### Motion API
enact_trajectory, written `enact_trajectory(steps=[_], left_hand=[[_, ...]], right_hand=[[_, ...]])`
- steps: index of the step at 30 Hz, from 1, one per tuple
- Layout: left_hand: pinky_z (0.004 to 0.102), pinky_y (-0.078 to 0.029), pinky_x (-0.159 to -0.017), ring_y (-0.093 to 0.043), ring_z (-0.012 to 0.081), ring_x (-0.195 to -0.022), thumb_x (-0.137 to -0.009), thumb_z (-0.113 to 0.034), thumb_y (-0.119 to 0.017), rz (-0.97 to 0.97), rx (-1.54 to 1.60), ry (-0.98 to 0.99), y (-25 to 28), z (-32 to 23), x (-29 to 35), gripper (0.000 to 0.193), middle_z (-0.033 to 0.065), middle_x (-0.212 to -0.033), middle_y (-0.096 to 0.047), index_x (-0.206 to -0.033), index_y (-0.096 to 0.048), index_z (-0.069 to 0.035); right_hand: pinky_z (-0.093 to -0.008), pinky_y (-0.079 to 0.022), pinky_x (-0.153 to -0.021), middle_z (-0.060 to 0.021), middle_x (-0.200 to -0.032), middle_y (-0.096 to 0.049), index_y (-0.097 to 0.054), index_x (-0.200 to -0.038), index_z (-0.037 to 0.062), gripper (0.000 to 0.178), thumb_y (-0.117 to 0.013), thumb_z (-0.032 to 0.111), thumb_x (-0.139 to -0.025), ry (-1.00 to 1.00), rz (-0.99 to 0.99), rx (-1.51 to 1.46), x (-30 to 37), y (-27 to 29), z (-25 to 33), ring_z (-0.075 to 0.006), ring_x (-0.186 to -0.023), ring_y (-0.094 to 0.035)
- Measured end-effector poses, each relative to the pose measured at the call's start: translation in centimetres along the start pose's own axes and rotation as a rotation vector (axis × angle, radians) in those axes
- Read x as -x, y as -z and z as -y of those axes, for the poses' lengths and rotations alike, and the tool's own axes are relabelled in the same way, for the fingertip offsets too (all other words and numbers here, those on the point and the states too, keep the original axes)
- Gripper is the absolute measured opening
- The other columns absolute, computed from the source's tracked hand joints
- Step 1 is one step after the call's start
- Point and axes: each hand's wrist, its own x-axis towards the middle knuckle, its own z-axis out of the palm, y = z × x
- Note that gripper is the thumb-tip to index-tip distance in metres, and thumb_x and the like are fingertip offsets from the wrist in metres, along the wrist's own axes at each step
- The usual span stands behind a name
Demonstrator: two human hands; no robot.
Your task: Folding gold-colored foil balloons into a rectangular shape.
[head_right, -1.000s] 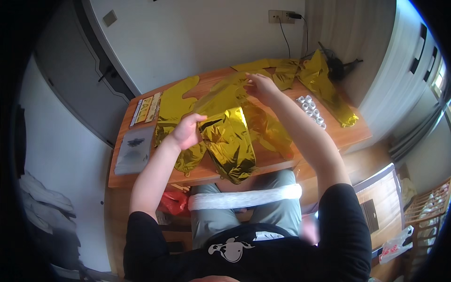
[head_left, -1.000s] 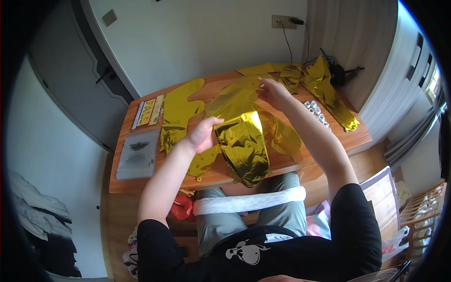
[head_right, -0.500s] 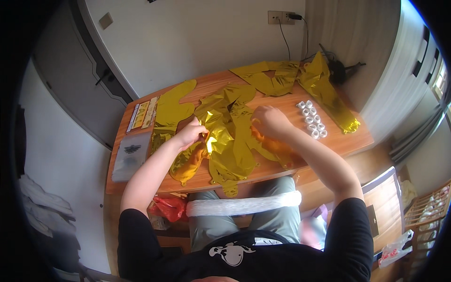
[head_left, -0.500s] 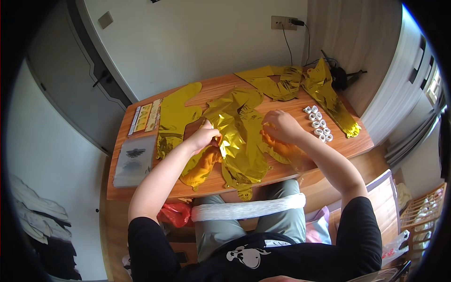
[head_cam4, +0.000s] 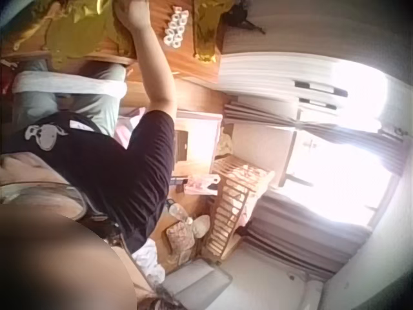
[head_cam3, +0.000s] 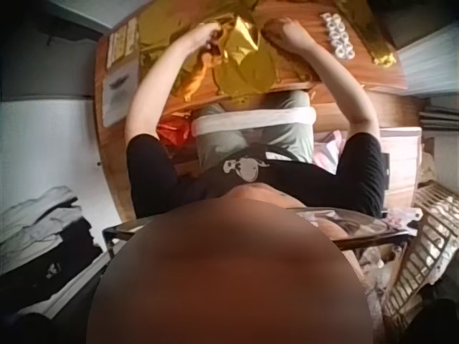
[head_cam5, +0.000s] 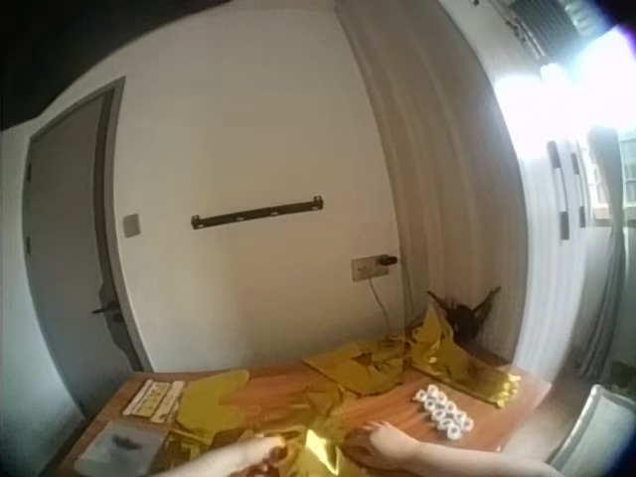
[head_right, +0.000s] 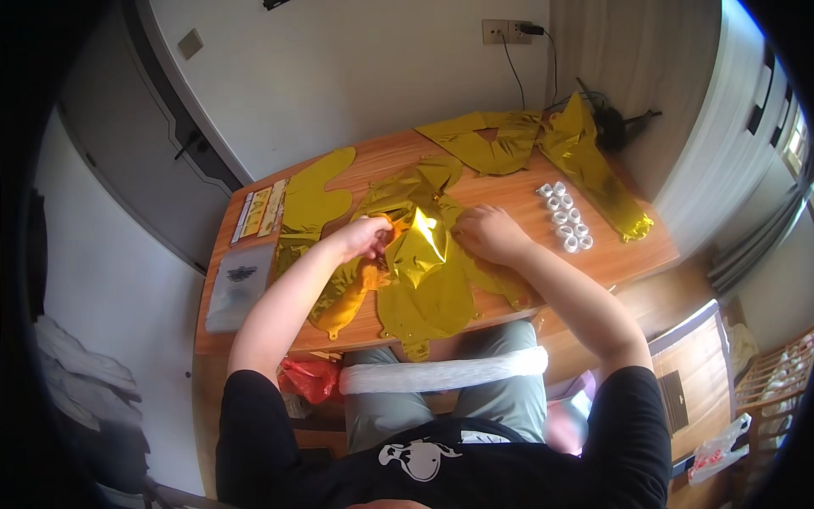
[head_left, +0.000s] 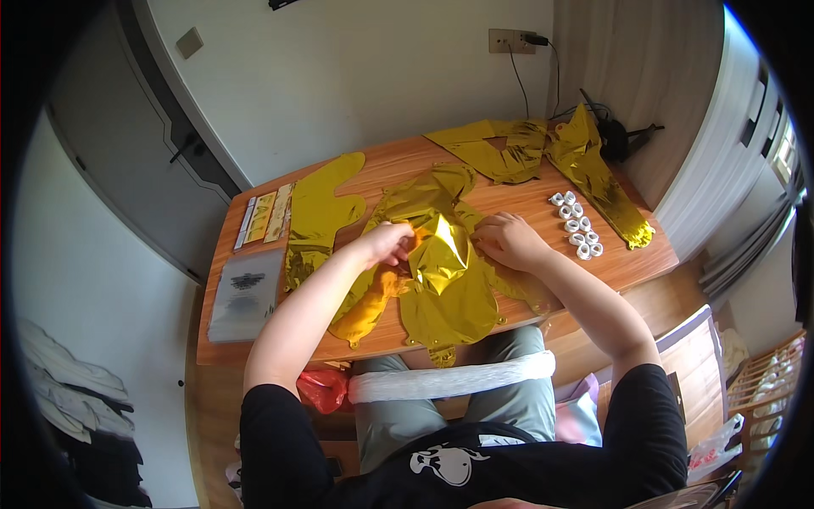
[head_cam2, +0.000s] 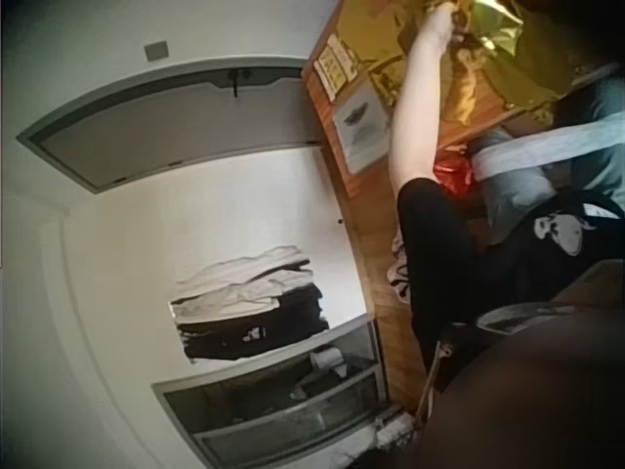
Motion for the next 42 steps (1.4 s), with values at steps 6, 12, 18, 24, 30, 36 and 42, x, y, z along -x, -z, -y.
enact_trajectory(steps=[6, 12, 18, 24, 30, 36, 42], left_hand=[[0.0455, -0.057, -0.084, -0.066, 0.0322, -0.092, -0.097, -0.065, -0.058, -0.780, -0.859, 0.032, 0.0, -1.1, 2.5, 0.090, 0.0231, -0.112, -0.061, -0.139, -0.034, 0.011], [0.0536, -0.040, -0.115, -0.038, 0.0369, -0.143, -0.100, -0.066, -0.049, -0.970, -0.986, -0.268, 0.5, -2.1, 1.2, 0.087, 0.0267, -0.156, -0.032, -0.150, -0.031, 0.003], [0.0538, -0.005, -0.128, 0.000, 0.0342, -0.160, -0.092, -0.086, -0.032, -0.470, -1.168, 0.036, -3.1, -1.2, -2.2, 0.106, 0.0156, -0.173, -0.004, -0.166, -0.011, -0.014], [0.0508, -0.006, -0.129, -0.002, 0.0290, -0.161, -0.089, -0.086, -0.043, -0.291, -1.290, -0.217, -2.9, -1.2, -2.9, 0.105, 0.0104, -0.174, -0.007, -0.167, -0.014, -0.023], [0.0530, -0.004, -0.128, -0.003, 0.0300, -0.160, -0.084, -0.089, -0.046, -0.299, -1.206, -0.205, 0.0, -1.6, -3.3, 0.112, 0.0114, -0.174, -0.009, -0.166, -0.017, -0.019], [0.0538, -0.006, -0.129, -0.005, 0.0284, -0.160, -0.095, -0.077, -0.044, -0.388, -1.021, -0.561, 1.2, -0.2, -3.5, 0.099, 0.0127, -0.173, -0.011, -0.166, -0.014, -0.016], [0.0508, -0.011, -0.129, -0.003, 0.0313, -0.160, -0.103, -0.069, -0.036, -0.609, -0.864, -0.142, -0.1, 2.7, 1.1, 0.091, 0.0153, -0.173, -0.006, -0.166, -0.010, -0.009]], right_hand=[[-0.0439, -0.050, -0.096, -0.0093, -0.115, -0.071, -0.075, -0.109, 0.0079, 0.022, -0.068, 0.018, -0.090, 0.021, -0.011, 0.000, -0.2, 0.2, 0.4, -0.0318, -0.111, -0.063], [-0.0437, -0.050, -0.096, -0.0092, -0.116, -0.071, -0.075, -0.109, 0.0070, 0.022, -0.068, 0.017, -0.090, -0.003, 0.011, 0.007, -0.4, 0.3, 0.7, -0.0314, -0.111, -0.063], [-0.0429, -0.049, -0.097, -0.0074, -0.119, -0.070, -0.075, -0.110, 0.0086, 0.023, -0.069, 0.019, -0.091, 0.000, 0.010, 0.017, -0.1, 0.1, 0.4, -0.0302, -0.113, -0.063], [-0.0428, -0.048, -0.099, -0.0067, -0.121, -0.070, -0.075, -0.111, 0.0096, 0.023, -0.070, 0.019, -0.091, -0.033, 0.045, 0.002, 0.1, 0.4, 0.3, -0.0290, -0.115, -0.062], [-0.0432, -0.048, -0.099, -0.0077, -0.120, -0.070, -0.075, -0.112, 0.0093, 0.024, -0.070, 0.019, -0.090, -0.012, 0.029, -0.002, 0.2, 0.4, -0.1, -0.0294, -0.115, -0.062], [-0.0432, -0.048, -0.099, -0.0084, -0.119, -0.070, -0.075, -0.112, 0.0089, 0.024, -0.070, 0.018, -0.090, -0.014, 0.042, -0.012, -0.1, 0.4, 0.0, -0.0298, -0.114, -0.062], [-0.0443, -0.047, -0.099, -0.0058, -0.123, -0.069, -0.075, -0.115, 0.0114, 0.027, -0.067, 0.022, -0.091, -0.044, 0.032, 0.008, 0.5, 0.1, -0.4, -0.0294, -0.117, -0.061]])
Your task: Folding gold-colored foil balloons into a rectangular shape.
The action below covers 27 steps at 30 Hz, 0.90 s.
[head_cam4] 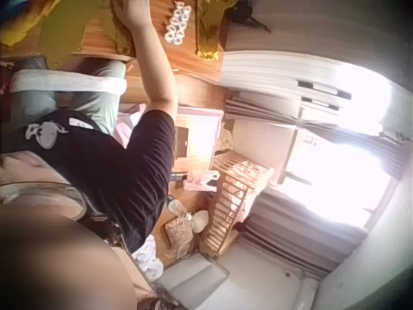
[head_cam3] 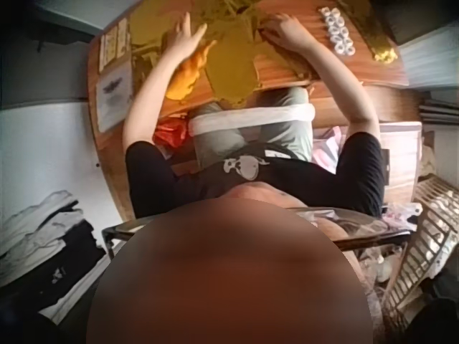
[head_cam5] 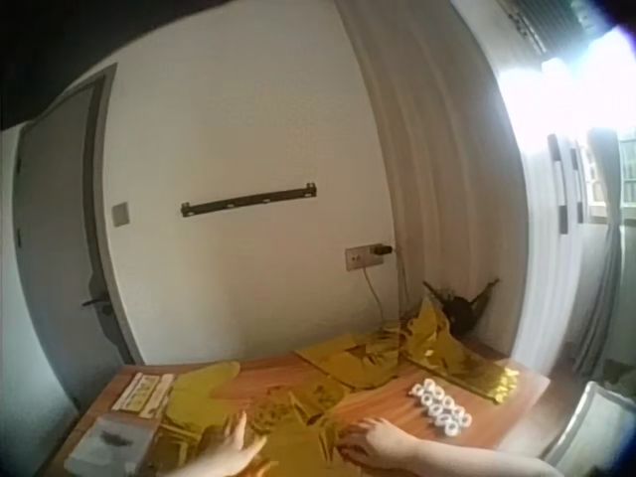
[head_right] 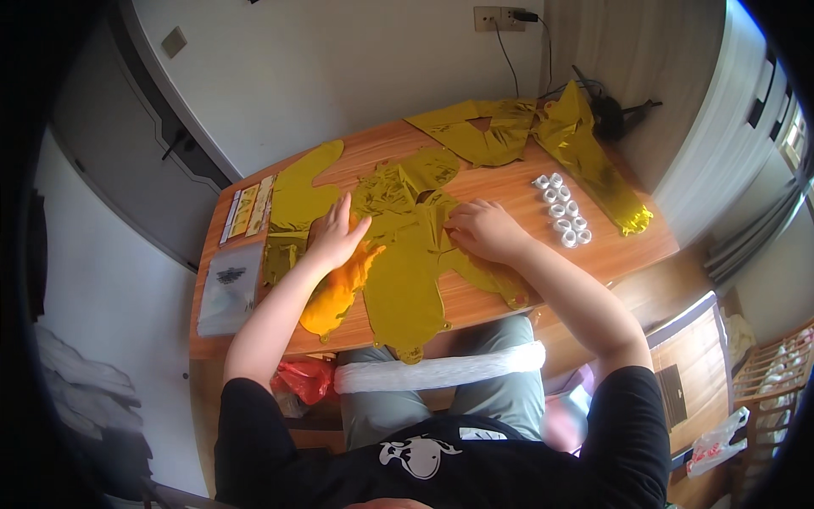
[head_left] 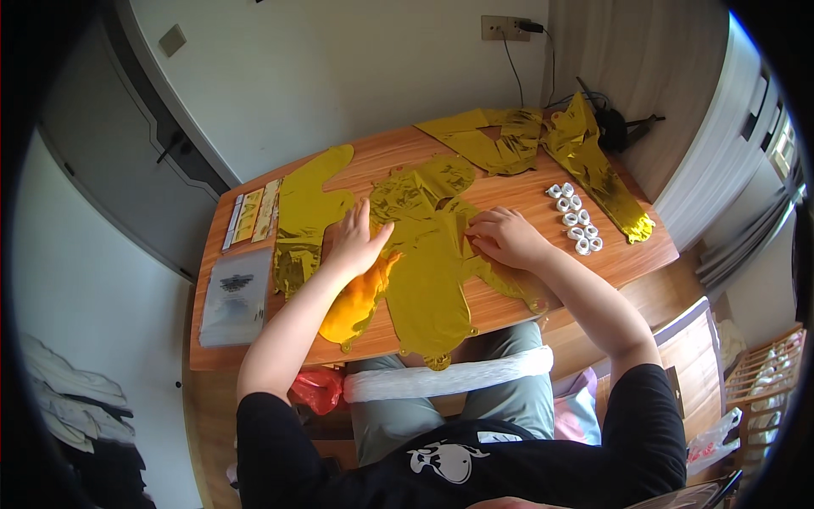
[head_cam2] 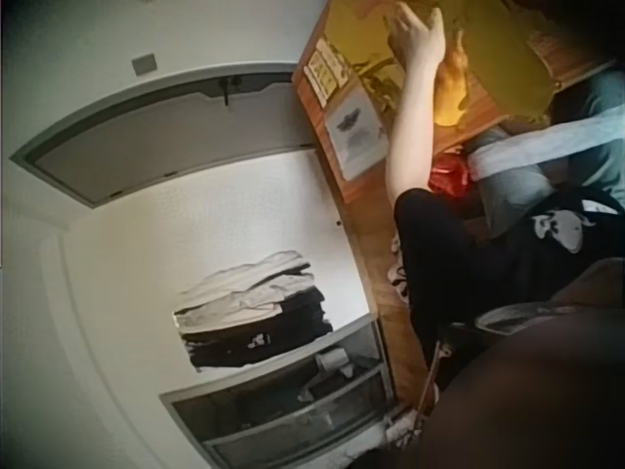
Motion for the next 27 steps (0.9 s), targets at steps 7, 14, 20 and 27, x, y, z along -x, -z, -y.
enact_trajectory(steps=[7, 14, 20, 27], left_hand=[[0.0511, -0.003, -0.128, -0.003, 0.0327, -0.160, -0.100, -0.073, -0.040, 0.090, -0.263, -0.078, 0.8, 3.2, 6.5, 0.095, 0.0166, -0.173, -0.011, -0.165, -0.015, -0.009], [0.0525, -0.001, -0.128, -0.003, 0.0323, -0.160, -0.097, -0.079, -0.037, 0.101, -0.297, -0.070, 1.4, 4.0, 6.0, 0.098, 0.0153, -0.173, -0.013, -0.165, -0.019, -0.011], [0.0556, 0.005, -0.127, -0.004, 0.0321, -0.160, -0.093, -0.081, -0.044, -0.409, -0.510, -0.363, -2.3, 8.6, 2.5, 0.101, 0.0154, -0.172, -0.016, -0.164, -0.024, -0.012], [0.0575, 0.006, -0.126, -0.003, 0.0308, -0.161, -0.083, -0.085, -0.056, 0.169, -0.281, -0.254, 1.7, 0.7, 2.6, 0.112, 0.0147, -0.172, -0.016, -0.164, -0.025, -0.015]], right_hand=[[-0.0447, -0.046, -0.100, -0.0071, -0.119, -0.068, -0.074, -0.117, 0.0116, 0.028, -0.066, 0.025, -0.094, -0.006, 0.102, 0.090, -0.7, 1.0, 2.7, -0.0292, -0.116, -0.061], [-0.0453, -0.045, -0.100, -0.0068, -0.119, -0.068, -0.074, -0.117, 0.0133, 0.028, -0.067, 0.028, -0.094, 0.070, 0.164, 0.129, -0.9, 0.9, 3.0, -0.0278, -0.115, -0.062], [-0.0461, -0.041, -0.104, -0.0075, -0.123, -0.067, -0.074, -0.118, 0.0113, 0.029, -0.070, 0.023, -0.092, 0.160, 0.072, 0.071, -1.5, 0.8, 4.0, -0.0297, -0.119, -0.058], [-0.0472, -0.038, -0.108, -0.0098, -0.128, -0.065, -0.073, -0.121, 0.0097, 0.032, -0.070, 0.020, -0.092, 0.058, 0.114, -0.014, -0.3, 0.8, 2.5, -0.0303, -0.123, -0.057]])
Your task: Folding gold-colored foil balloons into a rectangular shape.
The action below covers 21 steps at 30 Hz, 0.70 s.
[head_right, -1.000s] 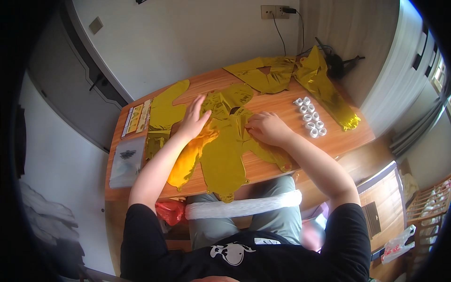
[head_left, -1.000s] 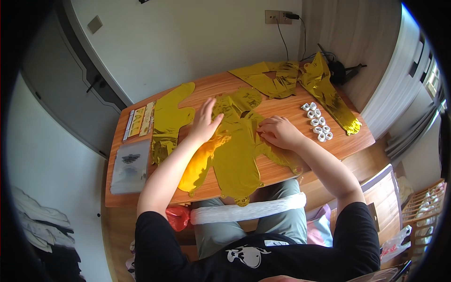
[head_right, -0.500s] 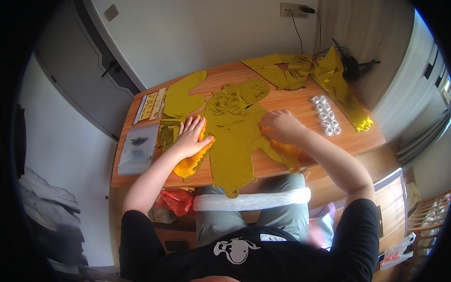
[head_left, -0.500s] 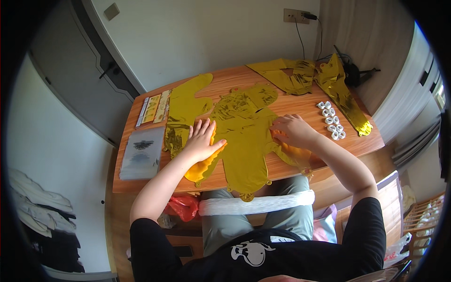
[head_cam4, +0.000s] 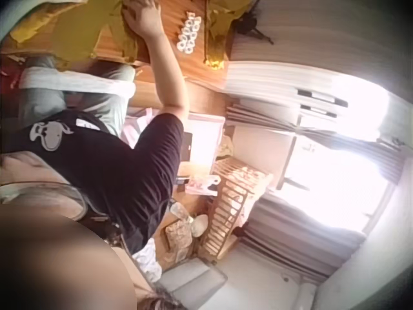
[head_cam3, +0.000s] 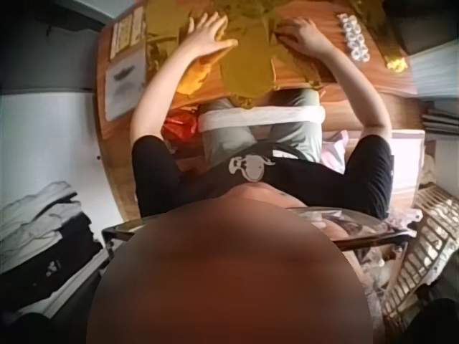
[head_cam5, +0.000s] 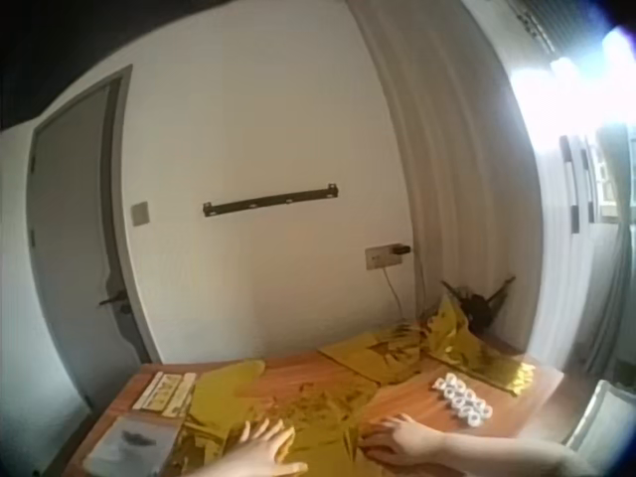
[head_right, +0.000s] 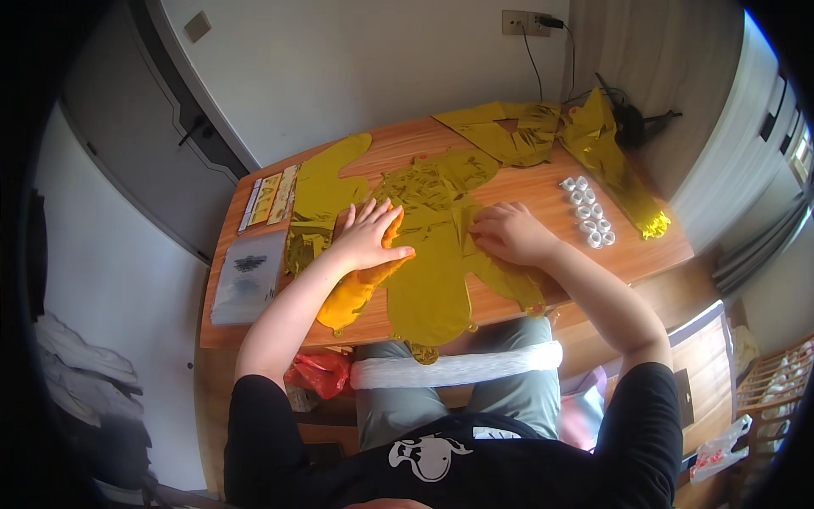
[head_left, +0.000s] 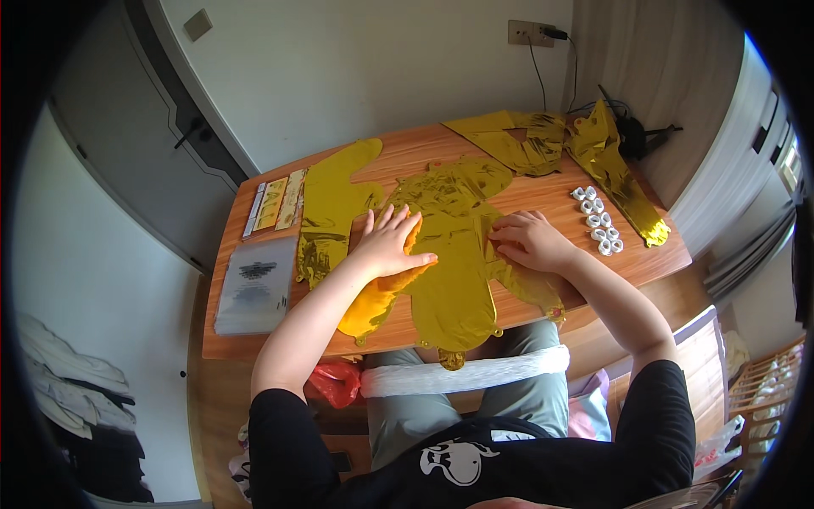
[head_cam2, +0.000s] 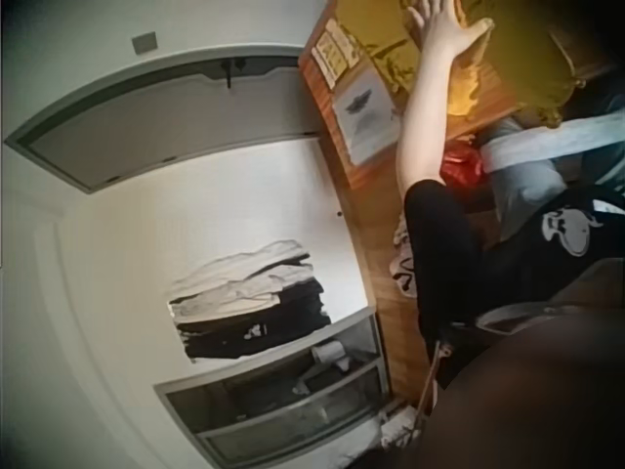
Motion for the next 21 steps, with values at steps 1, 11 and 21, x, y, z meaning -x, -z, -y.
enact_trajectory(steps=[1, 11, 21], left_hand=[[0.0570, 0.005, -0.126, -0.004, 0.0307, -0.161, -0.083, -0.084, -0.056, -0.003, 0.002, 0.006, 0.1, 0.1, -0.1, 0.111, 0.0147, -0.172, -0.016, -0.164, -0.025, -0.015], [0.0537, 0.004, -0.128, -0.003, 0.0290, -0.161, -0.091, -0.079, -0.051, -0.038, 0.079, 0.020, 0.1, 1.4, -0.1, 0.106, 0.0173, -0.172, -0.012, -0.166, -0.016, -0.013], [0.0534, 0.001, -0.128, -0.008, 0.0285, -0.160, -0.097, -0.076, -0.039, -0.008, 0.080, 0.091, -3.0, 4.1, 0.7, 0.101, 0.0149, -0.172, -0.015, -0.165, -0.014, -0.006]], right_hand=[[-0.0471, -0.038, -0.108, -0.0097, -0.129, -0.065, -0.073, -0.122, 0.0097, 0.032, -0.070, 0.020, -0.092, 0.001, 0.005, -0.015, -0.1, -0.1, 0.0, -0.0302, -0.123, -0.057], [-0.0465, -0.039, -0.107, -0.0095, -0.128, -0.065, -0.073, -0.121, 0.0095, 0.031, -0.069, 0.021, -0.092, 0.001, 0.003, -0.034, -0.1, -0.1, 0.0, -0.0300, -0.122, -0.058], [-0.0464, -0.041, -0.105, -0.0084, -0.124, -0.068, -0.074, -0.119, 0.0096, 0.032, -0.072, 0.023, -0.090, 0.036, -0.055, -0.009, -0.6, -0.3, -0.4, -0.0295, -0.118, -0.060]])
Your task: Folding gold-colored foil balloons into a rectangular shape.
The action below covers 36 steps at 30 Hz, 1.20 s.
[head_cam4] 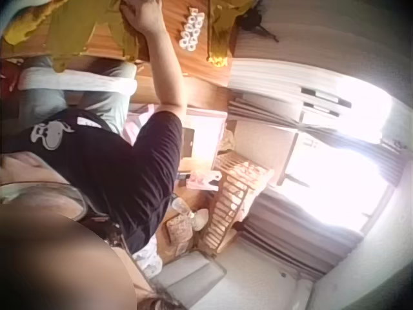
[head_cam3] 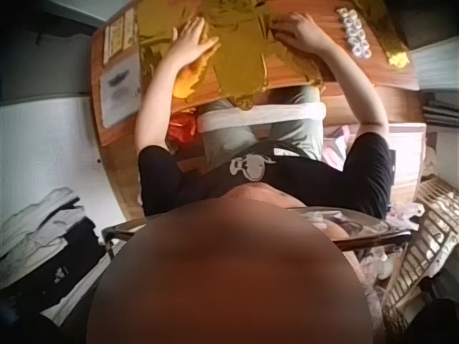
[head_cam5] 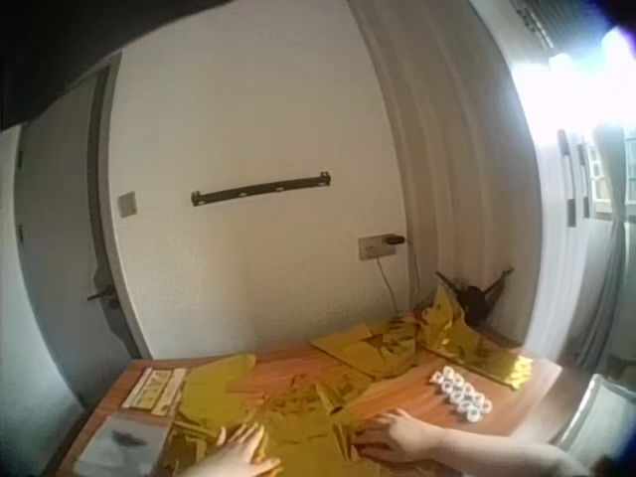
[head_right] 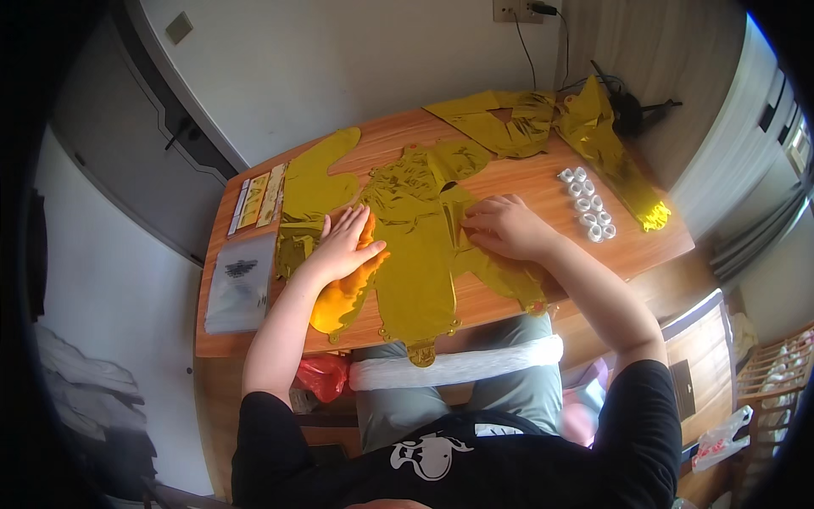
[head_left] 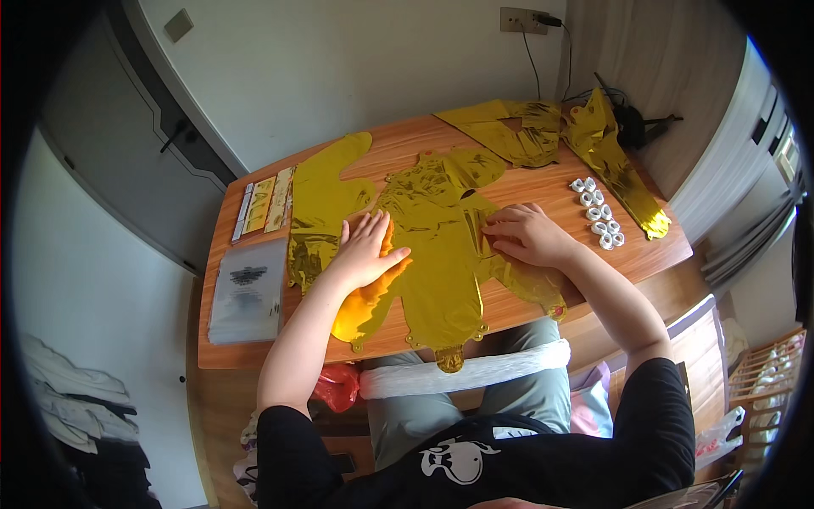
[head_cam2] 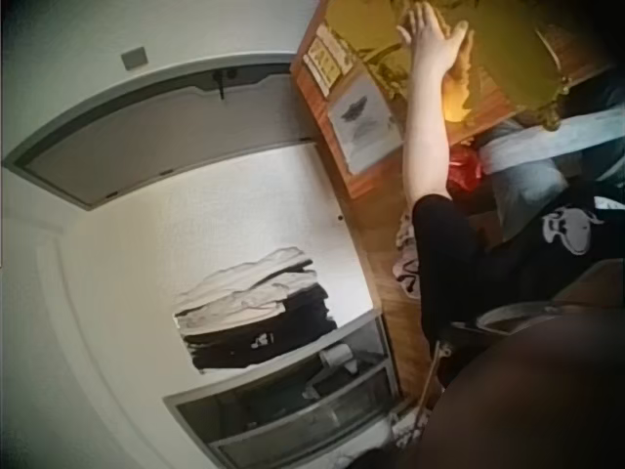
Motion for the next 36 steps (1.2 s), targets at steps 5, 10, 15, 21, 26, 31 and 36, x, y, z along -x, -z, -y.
enact_trajectory(steps=[5, 10, 15, 21, 26, 31, 36], left_hand=[[0.0532, -0.001, -0.129, -0.014, 0.0279, -0.159, -0.099, -0.074, -0.040, -0.013, -0.017, -0.027, 1.7, -2.1, 0.2, 0.093, 0.0130, -0.171, -0.021, -0.163, -0.025, -0.008], [0.0508, -0.009, -0.128, -0.022, 0.0268, -0.157, -0.096, -0.069, -0.052, -0.130, -0.029, -0.013, 2.3, -1.6, 1.7, 0.087, 0.0123, -0.168, -0.028, -0.162, -0.032, -0.015], [0.0476, -0.015, -0.126, -0.028, 0.0263, -0.154, -0.092, -0.064, -0.063, -0.234, -0.053, -0.095, 1.8, -1.4, 1.2, 0.083, 0.0101, -0.165, -0.035, -0.160, -0.037, -0.024], [0.0467, -0.016, -0.125, -0.027, 0.0278, -0.154, -0.091, -0.063, -0.066, -0.212, -0.027, -0.183, 1.5, -0.9, 0.5, 0.080, 0.0075, -0.164, -0.038, -0.157, -0.044, -0.024], [0.0490, -0.018, -0.124, -0.028, 0.0282, -0.153, -0.091, -0.062, -0.065, -0.197, -0.025, -0.123, 1.7, -1.5, 0.5, 0.080, 0.0076, -0.164, -0.037, -0.158, -0.043, -0.023], [0.0499, -0.018, -0.124, -0.027, 0.0285, -0.153, -0.092, -0.063, -0.064, -0.186, -0.037, -0.108, 1.7, -1.3, 0.2, 0.081, 0.0083, -0.164, -0.036, -0.159, -0.041, -0.023], [0.0493, -0.015, -0.124, -0.025, 0.0277, -0.155, -0.093, -0.075, -0.052, -0.161, 0.027, -0.092, 1.7, -0.7, 0.2, 0.090, 0.0106, -0.167, -0.032, -0.164, -0.030, -0.023]], right_hand=[[-0.0463, -0.041, -0.105, -0.0085, -0.125, -0.068, -0.074, -0.119, 0.0093, 0.033, -0.073, 0.023, -0.090, -0.027, 0.004, -0.003, 0.6, 0.1, -0.5, -0.0296, -0.119, -0.060], [-0.0458, -0.041, -0.104, -0.0088, -0.125, -0.068, -0.074, -0.119, 0.0084, 0.033, -0.073, 0.022, -0.089, 0.014, 0.006, -0.011, -0.3, -0.2, 0.3, -0.0296, -0.117, -0.061], [-0.0454, -0.041, -0.104, -0.0096, -0.124, -0.068, -0.075, -0.118, 0.0078, 0.032, -0.073, 0.020, -0.089, 0.002, 0.011, -0.023, -0.4, 0.0, 0.7, -0.0294, -0.117, -0.061], [-0.0457, -0.041, -0.104, -0.0106, -0.124, -0.068, -0.075, -0.118, 0.0072, 0.032, -0.073, 0.019, -0.088, 0.003, 0.018, -0.042, -0.7, 0.1, 0.7, -0.0300, -0.117, -0.061], [-0.0460, -0.041, -0.104, -0.0110, -0.124, -0.068, -0.075, -0.118, 0.0076, 0.032, -0.073, 0.018, -0.088, 0.003, 0.018, -0.033, -0.8, 0.2, 0.8, -0.0304, -0.117, -0.061], [-0.0460, -0.041, -0.105, -0.0116, -0.125, -0.068, -0.075, -0.119, 0.0079, 0.032, -0.073, 0.018, -0.088, -0.009, 0.005, -0.034, -0.6, 0.1, 0.7, -0.0311, -0.118, -0.061], [-0.0462, -0.041, -0.105, -0.0116, -0.125, -0.068, -0.074, -0.119, 0.0079, 0.033, -0.073, 0.018, -0.088, -0.009, 0.012, -0.034, -0.6, 0.1, 0.7, -0.0314, -0.118, -0.060]])
